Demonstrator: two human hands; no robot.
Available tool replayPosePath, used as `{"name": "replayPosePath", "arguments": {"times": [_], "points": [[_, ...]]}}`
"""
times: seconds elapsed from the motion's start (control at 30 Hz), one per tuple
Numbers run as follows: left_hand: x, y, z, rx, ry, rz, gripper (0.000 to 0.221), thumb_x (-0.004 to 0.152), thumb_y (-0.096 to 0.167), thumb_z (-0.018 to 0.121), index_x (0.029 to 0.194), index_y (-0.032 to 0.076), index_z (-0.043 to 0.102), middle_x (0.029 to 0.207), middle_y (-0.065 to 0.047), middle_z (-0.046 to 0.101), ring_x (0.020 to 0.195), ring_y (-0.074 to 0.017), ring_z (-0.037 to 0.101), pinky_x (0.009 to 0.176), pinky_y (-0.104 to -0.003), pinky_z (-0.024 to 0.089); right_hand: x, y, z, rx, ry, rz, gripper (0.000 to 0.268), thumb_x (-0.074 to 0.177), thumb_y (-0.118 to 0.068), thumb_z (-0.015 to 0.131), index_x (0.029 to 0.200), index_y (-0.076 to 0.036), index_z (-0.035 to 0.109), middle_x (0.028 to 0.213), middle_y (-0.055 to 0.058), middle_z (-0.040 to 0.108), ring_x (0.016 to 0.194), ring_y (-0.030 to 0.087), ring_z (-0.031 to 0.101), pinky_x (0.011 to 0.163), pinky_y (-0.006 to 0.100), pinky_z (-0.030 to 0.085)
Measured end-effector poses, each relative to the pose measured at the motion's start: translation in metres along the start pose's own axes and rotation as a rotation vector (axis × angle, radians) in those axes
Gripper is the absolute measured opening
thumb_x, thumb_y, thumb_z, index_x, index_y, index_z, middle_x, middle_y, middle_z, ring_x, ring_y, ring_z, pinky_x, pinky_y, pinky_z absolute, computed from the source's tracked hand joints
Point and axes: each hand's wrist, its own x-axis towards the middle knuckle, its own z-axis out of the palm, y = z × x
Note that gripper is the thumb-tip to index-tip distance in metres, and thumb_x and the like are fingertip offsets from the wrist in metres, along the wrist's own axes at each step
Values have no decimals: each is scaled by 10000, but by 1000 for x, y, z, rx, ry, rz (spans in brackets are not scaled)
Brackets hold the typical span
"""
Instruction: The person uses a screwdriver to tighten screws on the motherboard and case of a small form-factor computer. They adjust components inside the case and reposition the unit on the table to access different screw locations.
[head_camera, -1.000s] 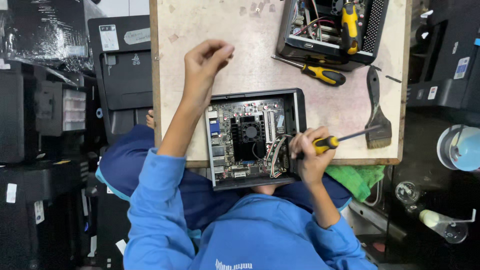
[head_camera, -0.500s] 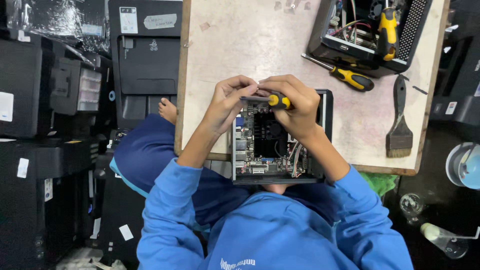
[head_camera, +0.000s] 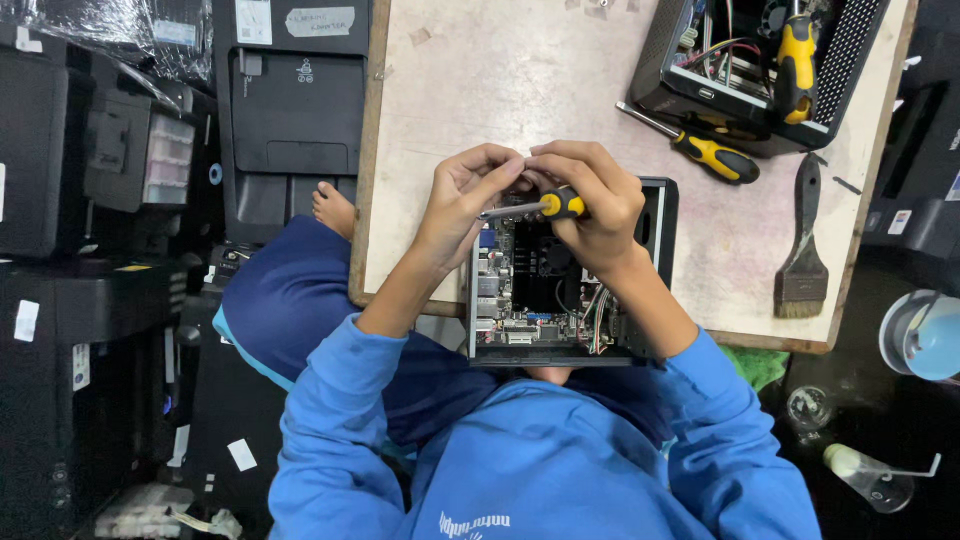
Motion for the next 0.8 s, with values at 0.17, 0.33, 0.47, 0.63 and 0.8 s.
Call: {"name": "replayPosePath", "arguments": {"times": [0.17, 0.33, 0.47, 0.63, 0.8], "points": [[-2, 3, 5, -4, 14, 21, 152, 814, 118, 631, 862, -25, 615, 781, -90, 624, 769, -116, 617, 737, -228, 508, -2, 2, -2, -12, -5, -16, 71, 762, 48, 681, 827, 19, 679, 797, 116, 638, 644, 265, 632, 567, 301, 498], [-1, -5, 2, -17, 18, 0, 140, 827, 113, 611, 860, -24, 610, 785, -93, 626, 766, -110, 615, 747, -230, 505, -4, 4, -1, -46, -14, -16, 34, 787, 14, 661, 816, 4, 677, 791, 105, 643, 615, 257, 626, 557, 296, 495], [1, -6, -1, -3, 23, 27, 143, 821, 113, 620, 858, -25, 610, 794, -97, 631, 761, -115, 626, 736, -232, 513, 1, 4, -3, -31, -59, 10, 44, 801, 32, 644, 820, 1, 669, 782, 100, 634, 630, 262, 625, 574, 295, 494], [-2, 3, 7, 91, 42, 34, 149, 820, 126, 624, 855, -19, 618, 769, -91, 630, 730, -116, 632, 718, -223, 513, 0, 4, -6, -23, -122, 74, 90, 792, 55, 622, 838, -15, 655, 792, 81, 616, 562, 224, 560, 547, 270, 462], [-3, 7, 6, 160, 44, 25, 170, 803, 150, 647, 842, -15, 633, 750, -96, 632, 717, -112, 631, 701, -215, 511, 1, 4, -5, -16, -142, 99, 96, 785, 73, 629, 832, -11, 628, 782, 87, 602, 494, 209, 483, 496, 282, 427]]}}
